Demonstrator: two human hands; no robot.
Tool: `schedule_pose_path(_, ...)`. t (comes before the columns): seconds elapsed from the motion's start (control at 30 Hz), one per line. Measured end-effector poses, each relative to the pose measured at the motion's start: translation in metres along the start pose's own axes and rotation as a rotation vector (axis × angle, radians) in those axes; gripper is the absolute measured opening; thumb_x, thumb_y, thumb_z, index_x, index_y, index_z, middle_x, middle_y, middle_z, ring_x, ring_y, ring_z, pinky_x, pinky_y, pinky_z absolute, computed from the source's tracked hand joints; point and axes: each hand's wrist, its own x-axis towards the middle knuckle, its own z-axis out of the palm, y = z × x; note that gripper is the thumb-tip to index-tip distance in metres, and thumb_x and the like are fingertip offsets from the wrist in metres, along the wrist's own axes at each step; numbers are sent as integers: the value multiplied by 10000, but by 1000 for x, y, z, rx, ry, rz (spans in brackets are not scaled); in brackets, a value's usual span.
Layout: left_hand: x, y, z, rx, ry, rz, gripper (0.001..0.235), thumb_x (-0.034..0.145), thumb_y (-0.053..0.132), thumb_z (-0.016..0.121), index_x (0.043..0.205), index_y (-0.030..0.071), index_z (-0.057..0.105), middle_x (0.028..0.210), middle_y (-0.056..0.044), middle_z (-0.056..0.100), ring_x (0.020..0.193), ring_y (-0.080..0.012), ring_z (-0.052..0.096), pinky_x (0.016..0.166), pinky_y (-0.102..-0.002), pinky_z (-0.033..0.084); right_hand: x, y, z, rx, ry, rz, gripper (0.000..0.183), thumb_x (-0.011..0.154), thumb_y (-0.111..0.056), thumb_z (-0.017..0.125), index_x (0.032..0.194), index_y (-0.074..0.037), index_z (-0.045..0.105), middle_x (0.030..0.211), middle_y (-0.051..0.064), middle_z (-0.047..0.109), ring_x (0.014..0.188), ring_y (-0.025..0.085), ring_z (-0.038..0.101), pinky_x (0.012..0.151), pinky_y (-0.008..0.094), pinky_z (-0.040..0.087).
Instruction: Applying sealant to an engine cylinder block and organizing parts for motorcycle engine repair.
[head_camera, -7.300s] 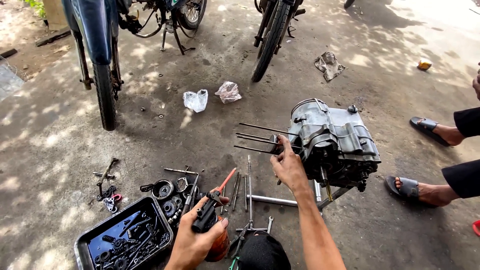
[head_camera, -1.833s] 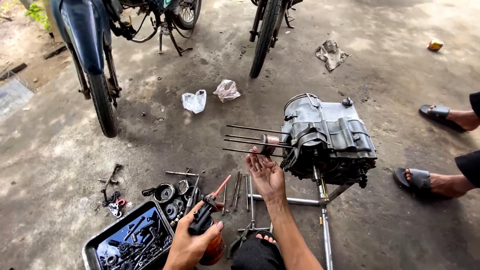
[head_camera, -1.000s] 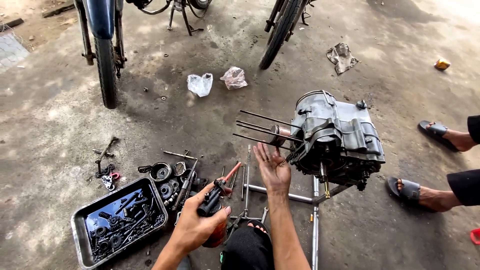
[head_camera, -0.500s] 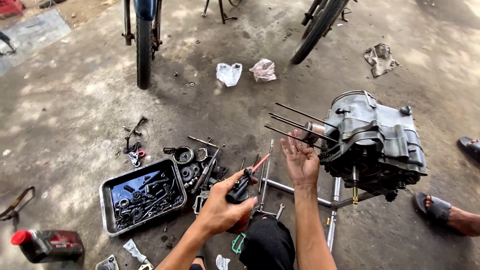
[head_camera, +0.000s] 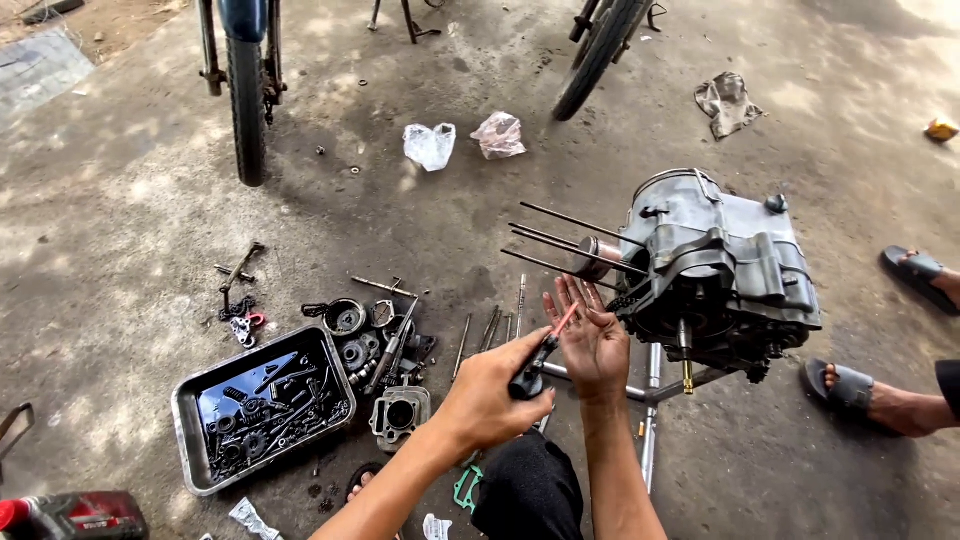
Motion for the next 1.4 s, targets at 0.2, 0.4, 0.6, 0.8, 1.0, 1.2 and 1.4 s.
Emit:
schedule_pose_path(0.2, 52, -15, 30, 239, 79, 231, 704, 773, 314, 691, 1416, 51, 575, 1104, -176, 739, 973, -433, 721, 764, -569, 567, 19, -18, -27, -255, -44, -30, 622, 807, -24, 456, 1425, -45, 529, 1611, 210, 430, 1509, 343, 406, 1202, 539, 370)
schedule_pose_path(0.4, 75, -14, 41, 304, 124, 212, 752, 800, 367, 680, 1485, 101, 518, 1149, -127, 732, 1027, -378, 717, 785, -541, 583, 13, -16, -27, -131, -67, 56, 476, 870, -63, 438, 1314, 0, 601, 1466, 299, 536, 1388, 436, 490, 1159, 627, 372)
schedule_pose_path(0.6, 78, -15, 44, 275, 123, 217, 773, 788, 384, 704, 1485, 107, 518, 1160, -142, 734, 1034, -394, 713, 789, -568, 580, 25, -15, -41, -594, -125, -304, 191, 914, 150, 392, 984, 40, 532, 1442, 386, 535, 1336, 333, 590, 1087, 347, 511)
schedule_pose_path(0.8, 70, -15, 47, 342, 169, 226, 735, 789, 353, 687, 1461, 89, 550, 1123, -124, 736, 1009, -356, 725, 767, -510, 596, 7, -15, -11, -189, 5, 30, 465, 839, 24, 422, 1301, -29, 444, 1581, 272, 427, 1488, 396, 405, 1229, 660, 316)
schedule_pose_path(1.0, 62, -27, 48, 291, 150, 184, 739, 758, 337, 710, 1437, 84, 566, 1117, -148, 734, 988, -391, 720, 738, -558, 581, 10, -11, -14, -287, 40, 43, 615, 797, 2, 463, 1407, -37, 536, 1527, 198, 526, 1457, 342, 467, 1202, 585, 395)
schedule_pose_path(1.2, 65, -23, 42, 233, 129, 105, 728, 767, 389, 710, 1429, 111, 591, 1182, -113, 745, 1027, -408, 717, 800, -557, 577, 15, -8, -24, -255, 38, 44, 585, 825, 29, 441, 1395, -20, 560, 1565, 223, 492, 1472, 376, 454, 1158, 585, 440)
schedule_pose_path(1.4, 68, -28, 47, 258, 129, 112, 710, 788, 398, 694, 1421, 92, 596, 1201, -122, 742, 1038, -415, 720, 811, -558, 579, 11, -9, -12, -292, 43, 57, 576, 852, -17, 454, 1419, -51, 546, 1568, 225, 478, 1447, 411, 468, 1178, 625, 408)
